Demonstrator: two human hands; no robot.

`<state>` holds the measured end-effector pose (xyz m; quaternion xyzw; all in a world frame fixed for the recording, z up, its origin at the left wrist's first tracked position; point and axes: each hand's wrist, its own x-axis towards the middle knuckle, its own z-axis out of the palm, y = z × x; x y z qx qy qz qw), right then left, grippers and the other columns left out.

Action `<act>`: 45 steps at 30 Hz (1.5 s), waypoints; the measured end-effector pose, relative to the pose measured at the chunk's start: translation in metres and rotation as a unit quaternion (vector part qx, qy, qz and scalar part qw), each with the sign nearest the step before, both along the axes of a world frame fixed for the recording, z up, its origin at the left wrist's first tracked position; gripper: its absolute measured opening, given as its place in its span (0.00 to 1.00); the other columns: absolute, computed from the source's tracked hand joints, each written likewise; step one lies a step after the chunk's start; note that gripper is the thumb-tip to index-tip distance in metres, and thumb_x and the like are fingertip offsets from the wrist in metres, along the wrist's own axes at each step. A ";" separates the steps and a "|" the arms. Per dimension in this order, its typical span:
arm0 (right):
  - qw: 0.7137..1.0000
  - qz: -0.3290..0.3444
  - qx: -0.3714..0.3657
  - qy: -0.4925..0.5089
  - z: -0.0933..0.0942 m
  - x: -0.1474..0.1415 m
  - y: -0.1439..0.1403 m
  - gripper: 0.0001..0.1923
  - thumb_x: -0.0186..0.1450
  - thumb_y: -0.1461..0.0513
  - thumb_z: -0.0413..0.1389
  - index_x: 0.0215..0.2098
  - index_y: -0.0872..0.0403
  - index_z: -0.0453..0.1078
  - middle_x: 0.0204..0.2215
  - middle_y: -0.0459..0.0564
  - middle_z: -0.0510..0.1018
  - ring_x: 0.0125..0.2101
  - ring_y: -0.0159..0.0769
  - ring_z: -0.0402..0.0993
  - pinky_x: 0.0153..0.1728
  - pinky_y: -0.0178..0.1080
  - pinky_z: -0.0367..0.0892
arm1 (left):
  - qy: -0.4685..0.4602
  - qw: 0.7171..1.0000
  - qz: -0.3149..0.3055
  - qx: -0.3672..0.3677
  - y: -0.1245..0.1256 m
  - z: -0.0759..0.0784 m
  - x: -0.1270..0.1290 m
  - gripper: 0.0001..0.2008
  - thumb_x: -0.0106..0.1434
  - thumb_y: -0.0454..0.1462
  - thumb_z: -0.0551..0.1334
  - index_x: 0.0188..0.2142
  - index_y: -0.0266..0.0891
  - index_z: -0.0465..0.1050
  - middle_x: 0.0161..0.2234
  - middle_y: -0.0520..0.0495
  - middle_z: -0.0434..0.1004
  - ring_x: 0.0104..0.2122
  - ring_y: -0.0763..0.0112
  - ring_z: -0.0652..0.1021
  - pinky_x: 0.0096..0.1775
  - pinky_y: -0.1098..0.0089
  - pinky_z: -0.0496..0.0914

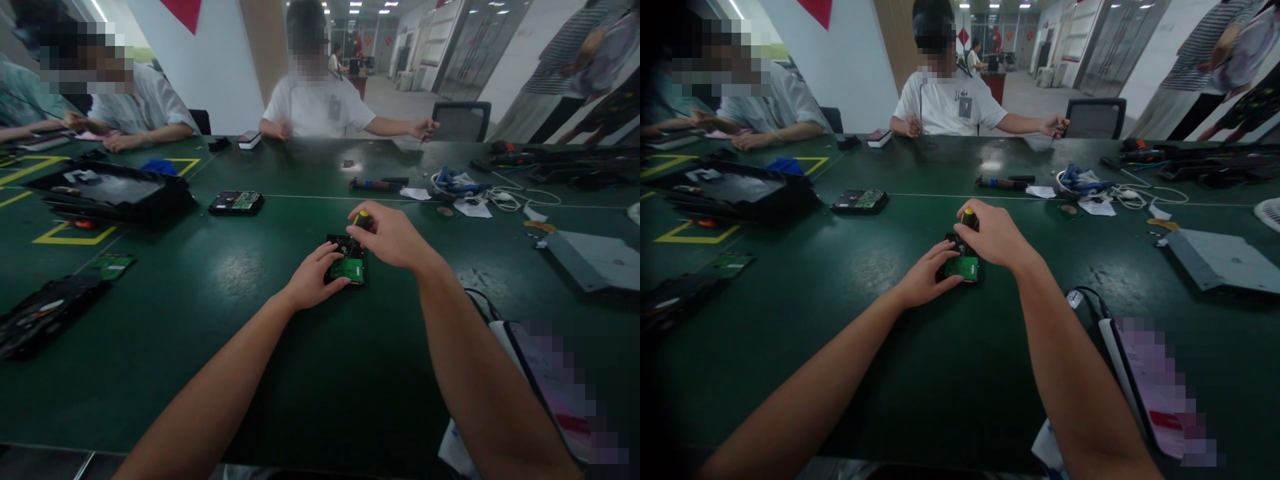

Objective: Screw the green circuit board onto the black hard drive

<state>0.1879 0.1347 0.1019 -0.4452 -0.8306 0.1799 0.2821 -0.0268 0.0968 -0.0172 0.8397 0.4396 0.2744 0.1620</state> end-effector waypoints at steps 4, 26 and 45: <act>0.999 -0.038 0.028 -0.025 0.000 0.001 0.002 0.09 0.68 0.56 0.59 0.41 0.52 0.73 0.36 0.53 0.82 0.34 0.42 0.76 0.36 0.43 0.65 | -0.005 1.000 -0.001 0.005 0.001 -0.001 0.000 0.28 0.68 0.50 0.65 0.62 0.42 0.67 0.70 0.38 0.62 0.72 0.49 0.60 0.70 0.46 0.60; 0.981 -0.087 0.131 -0.114 -0.007 -0.001 0.006 0.11 0.69 0.53 0.58 0.36 0.52 0.69 0.36 0.56 0.78 0.37 0.46 0.73 0.37 0.45 0.61 | 0.002 1.000 0.005 0.001 0.001 -0.002 0.000 0.29 0.67 0.50 0.66 0.62 0.41 0.68 0.69 0.37 0.63 0.72 0.49 0.60 0.69 0.46 0.60; 0.995 -0.062 0.068 -0.029 0.002 0.002 0.003 0.11 0.61 0.61 0.63 0.42 0.52 0.71 0.37 0.53 0.81 0.34 0.43 0.75 0.37 0.44 0.66 | 0.002 1.000 0.003 0.005 0.000 -0.001 0.001 0.29 0.67 0.50 0.65 0.63 0.42 0.67 0.69 0.38 0.62 0.72 0.48 0.60 0.69 0.44 0.60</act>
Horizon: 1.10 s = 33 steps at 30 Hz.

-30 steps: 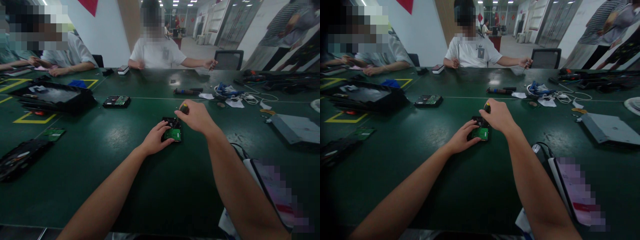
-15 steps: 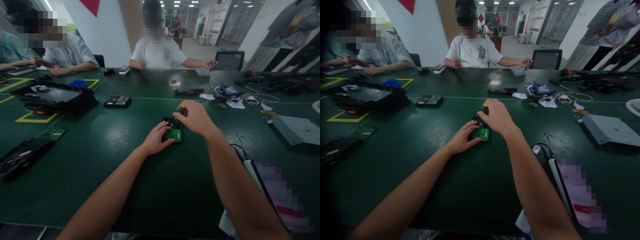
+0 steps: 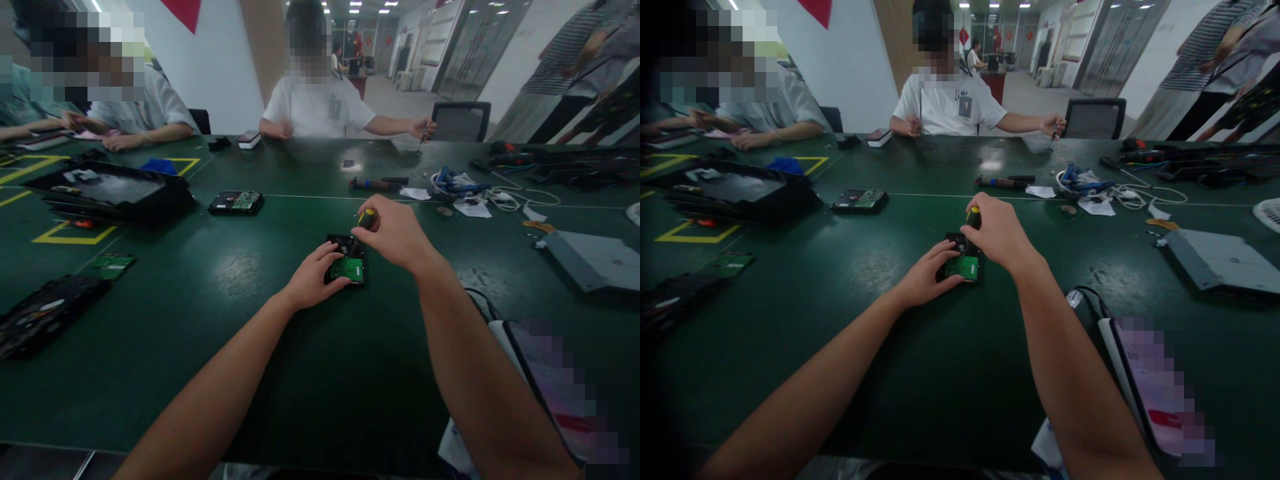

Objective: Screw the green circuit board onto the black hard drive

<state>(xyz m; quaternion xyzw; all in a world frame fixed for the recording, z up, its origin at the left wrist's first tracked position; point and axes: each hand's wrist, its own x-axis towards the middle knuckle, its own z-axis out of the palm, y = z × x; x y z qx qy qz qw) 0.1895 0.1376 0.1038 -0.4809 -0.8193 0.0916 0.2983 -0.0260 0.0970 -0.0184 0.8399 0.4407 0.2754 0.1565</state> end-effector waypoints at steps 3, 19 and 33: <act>1.000 0.009 -0.003 -0.002 0.000 0.000 0.000 0.10 0.61 0.62 0.62 0.41 0.52 0.71 0.36 0.53 0.81 0.35 0.43 0.76 0.38 0.45 0.66 | 0.002 1.000 -0.001 -0.004 0.000 0.000 0.000 0.29 0.68 0.51 0.65 0.63 0.41 0.66 0.70 0.37 0.62 0.72 0.48 0.60 0.69 0.45 0.60; 0.998 -0.029 0.025 -0.041 0.000 0.000 0.002 0.06 0.62 0.60 0.61 0.36 0.51 0.70 0.37 0.56 0.81 0.38 0.47 0.76 0.41 0.48 0.66 | -0.003 1.000 0.000 -0.003 0.001 -0.002 0.000 0.29 0.67 0.51 0.65 0.63 0.42 0.67 0.69 0.38 0.62 0.71 0.48 0.60 0.69 0.45 0.60; 0.996 0.081 -0.005 0.040 0.004 -0.012 -0.007 0.14 0.75 0.53 0.50 0.41 0.51 0.73 0.40 0.53 0.80 0.43 0.43 0.74 0.44 0.44 0.65 | -0.008 1.000 -0.004 0.008 0.001 -0.002 0.000 0.29 0.67 0.50 0.66 0.62 0.42 0.67 0.69 0.37 0.63 0.71 0.48 0.60 0.69 0.45 0.61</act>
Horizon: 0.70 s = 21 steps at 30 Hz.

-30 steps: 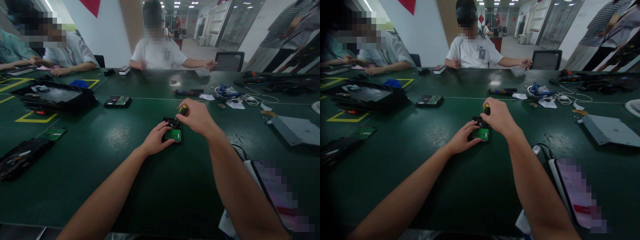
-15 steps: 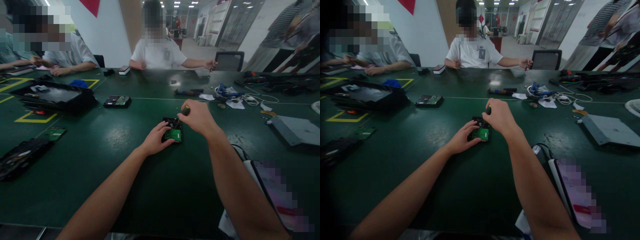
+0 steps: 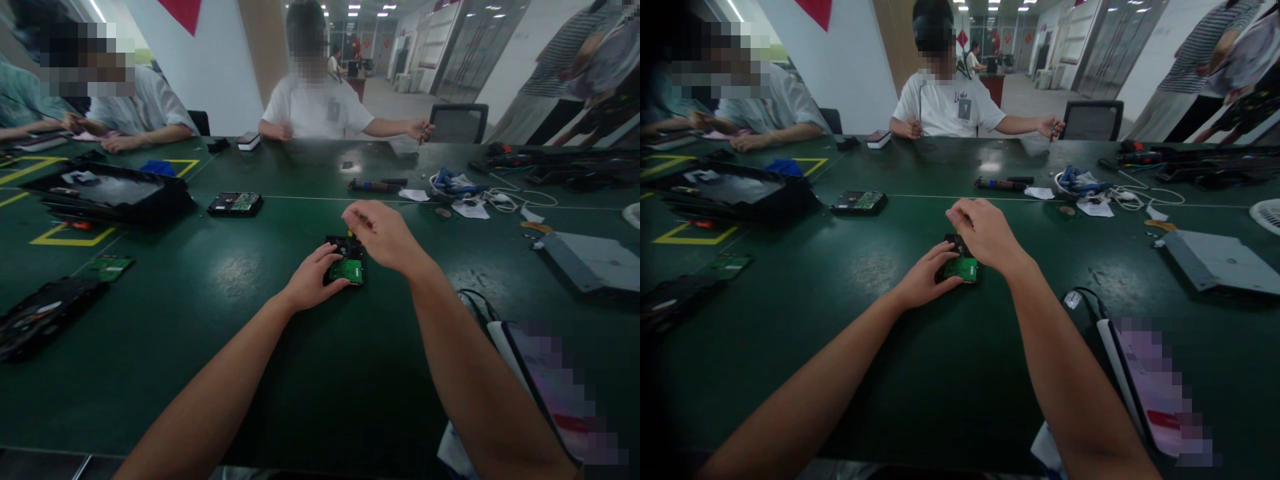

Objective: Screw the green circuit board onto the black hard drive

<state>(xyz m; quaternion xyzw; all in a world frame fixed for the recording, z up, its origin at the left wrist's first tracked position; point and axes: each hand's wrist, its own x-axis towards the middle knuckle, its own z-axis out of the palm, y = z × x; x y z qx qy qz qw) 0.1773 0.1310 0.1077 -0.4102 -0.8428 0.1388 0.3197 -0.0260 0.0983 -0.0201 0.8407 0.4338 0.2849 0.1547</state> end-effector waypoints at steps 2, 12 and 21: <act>0.999 0.011 -0.036 0.017 0.000 0.000 0.000 0.14 0.76 0.54 0.49 0.45 0.50 0.74 0.43 0.52 0.80 0.39 0.41 0.75 0.43 0.44 0.66 | -0.004 1.000 0.000 0.000 0.000 0.000 0.000 0.29 0.67 0.50 0.66 0.62 0.43 0.67 0.69 0.38 0.63 0.71 0.48 0.60 0.69 0.45 0.61; 0.991 0.054 -0.106 0.061 0.002 0.003 -0.003 0.14 0.75 0.53 0.51 0.43 0.51 0.76 0.44 0.51 0.81 0.38 0.39 0.76 0.41 0.42 0.69 | 0.001 1.000 0.003 0.000 -0.001 0.000 0.001 0.29 0.67 0.50 0.66 0.63 0.42 0.67 0.69 0.38 0.63 0.71 0.49 0.60 0.69 0.45 0.60; 0.985 0.078 -0.134 0.069 0.006 0.012 -0.002 0.16 0.75 0.54 0.50 0.51 0.48 0.78 0.46 0.50 0.83 0.40 0.40 0.77 0.41 0.42 0.69 | 0.004 1.000 -0.001 0.008 0.000 -0.002 0.000 0.29 0.68 0.49 0.65 0.64 0.44 0.66 0.69 0.39 0.62 0.71 0.48 0.60 0.69 0.44 0.61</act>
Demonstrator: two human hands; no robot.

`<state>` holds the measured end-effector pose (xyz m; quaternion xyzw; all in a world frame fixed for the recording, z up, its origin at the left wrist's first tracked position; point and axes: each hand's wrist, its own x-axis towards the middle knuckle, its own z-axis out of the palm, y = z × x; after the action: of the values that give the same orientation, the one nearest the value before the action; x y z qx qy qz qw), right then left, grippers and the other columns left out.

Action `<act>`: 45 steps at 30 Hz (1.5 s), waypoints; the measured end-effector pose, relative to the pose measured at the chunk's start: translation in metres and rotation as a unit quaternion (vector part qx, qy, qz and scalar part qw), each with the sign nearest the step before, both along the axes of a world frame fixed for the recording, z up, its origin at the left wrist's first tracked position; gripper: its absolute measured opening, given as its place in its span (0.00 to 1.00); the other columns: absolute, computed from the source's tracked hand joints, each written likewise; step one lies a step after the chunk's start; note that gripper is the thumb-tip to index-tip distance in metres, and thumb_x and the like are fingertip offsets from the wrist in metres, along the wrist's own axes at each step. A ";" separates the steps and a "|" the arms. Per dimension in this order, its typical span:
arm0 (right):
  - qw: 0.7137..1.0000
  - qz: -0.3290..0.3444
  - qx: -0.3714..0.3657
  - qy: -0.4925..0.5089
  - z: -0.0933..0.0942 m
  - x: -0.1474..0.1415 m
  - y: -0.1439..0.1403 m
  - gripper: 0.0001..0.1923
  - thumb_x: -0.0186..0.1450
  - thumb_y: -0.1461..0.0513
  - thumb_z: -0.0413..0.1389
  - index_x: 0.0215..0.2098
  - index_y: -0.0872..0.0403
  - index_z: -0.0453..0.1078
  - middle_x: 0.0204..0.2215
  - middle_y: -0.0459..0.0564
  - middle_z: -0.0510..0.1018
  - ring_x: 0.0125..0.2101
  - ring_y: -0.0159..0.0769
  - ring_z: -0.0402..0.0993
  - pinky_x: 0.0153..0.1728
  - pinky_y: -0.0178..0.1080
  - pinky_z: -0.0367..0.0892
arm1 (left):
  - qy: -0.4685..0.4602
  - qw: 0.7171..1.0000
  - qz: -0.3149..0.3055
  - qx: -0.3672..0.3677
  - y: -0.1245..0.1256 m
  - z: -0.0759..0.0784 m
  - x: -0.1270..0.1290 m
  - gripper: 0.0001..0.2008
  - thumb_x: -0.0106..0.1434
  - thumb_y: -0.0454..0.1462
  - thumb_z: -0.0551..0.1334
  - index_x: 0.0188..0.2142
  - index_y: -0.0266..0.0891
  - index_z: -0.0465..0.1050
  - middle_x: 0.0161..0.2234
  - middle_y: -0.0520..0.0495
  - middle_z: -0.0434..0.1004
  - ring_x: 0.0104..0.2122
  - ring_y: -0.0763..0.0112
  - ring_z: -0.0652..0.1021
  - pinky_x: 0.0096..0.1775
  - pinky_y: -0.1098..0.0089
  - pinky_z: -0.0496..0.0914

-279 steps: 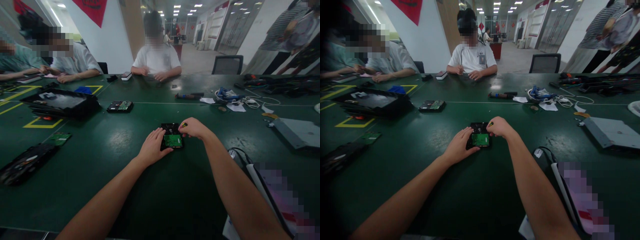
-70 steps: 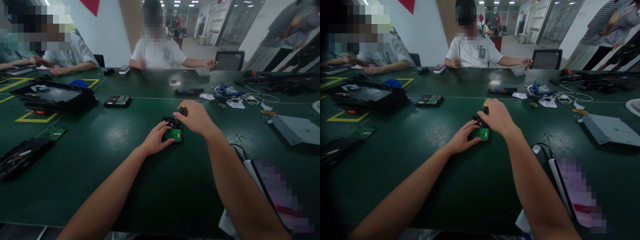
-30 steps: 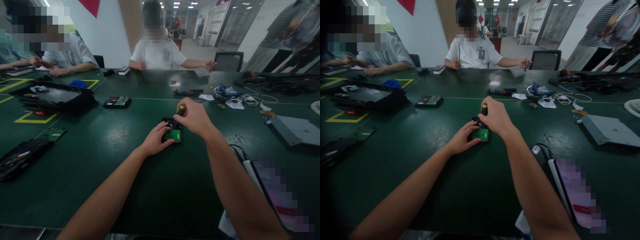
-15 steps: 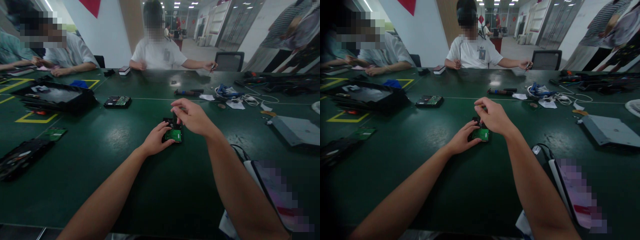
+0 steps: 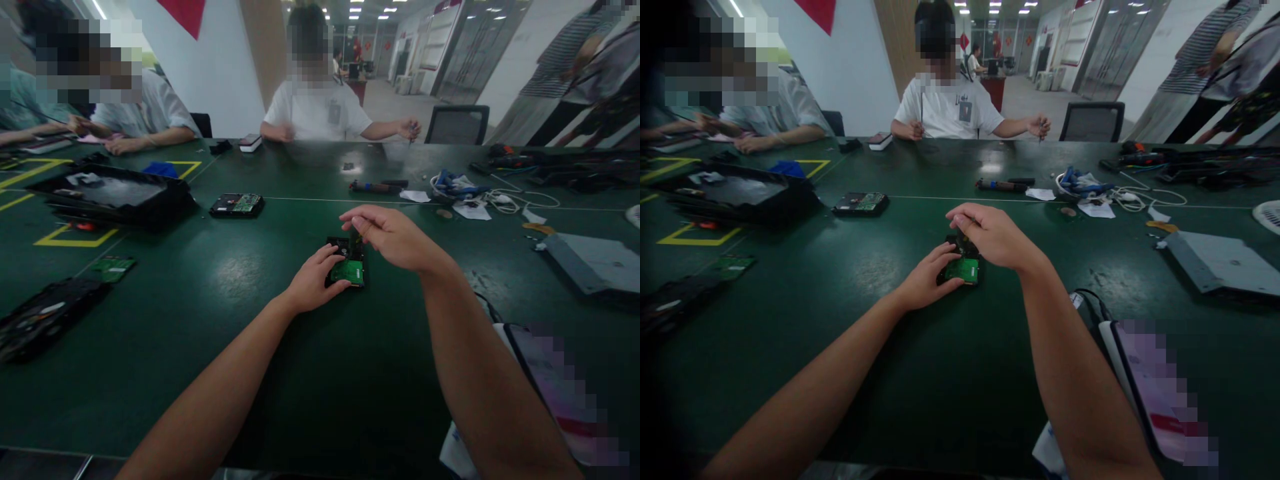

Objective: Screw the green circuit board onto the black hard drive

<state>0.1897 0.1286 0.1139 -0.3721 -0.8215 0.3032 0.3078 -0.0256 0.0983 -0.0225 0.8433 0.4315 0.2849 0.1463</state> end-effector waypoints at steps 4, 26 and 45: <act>1.000 -0.013 0.009 -0.001 -0.001 0.000 0.001 0.14 0.75 0.55 0.51 0.47 0.50 0.77 0.46 0.52 0.82 0.39 0.40 0.77 0.40 0.42 0.69 | 0.012 1.000 -0.002 0.004 0.000 0.002 0.001 0.28 0.69 0.49 0.64 0.65 0.45 0.66 0.70 0.40 0.61 0.71 0.48 0.60 0.69 0.45 0.61; 0.999 -0.043 -0.004 0.010 -0.003 0.002 0.004 0.20 0.74 0.49 0.52 0.43 0.52 0.80 0.31 0.50 0.80 0.29 0.37 0.74 0.32 0.40 0.66 | 0.045 0.998 -0.008 -0.035 0.016 0.008 0.001 0.32 0.65 0.55 0.65 0.64 0.49 0.66 0.72 0.42 0.58 0.72 0.44 0.55 0.69 0.40 0.54; 0.985 -0.090 -0.101 0.105 -0.016 0.001 0.014 0.13 0.72 0.52 0.56 0.38 0.53 0.74 0.33 0.49 0.81 0.22 0.30 0.73 0.21 0.36 0.63 | 0.005 0.994 0.017 -0.110 0.022 0.013 0.007 0.29 0.63 0.53 0.68 0.60 0.46 0.71 0.74 0.40 0.52 0.74 0.45 0.50 0.70 0.40 0.51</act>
<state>0.1909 0.1428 0.0975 -0.4395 -0.7127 0.3937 0.3793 -0.0181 0.1203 -0.0095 0.8160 0.4755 0.2340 0.2308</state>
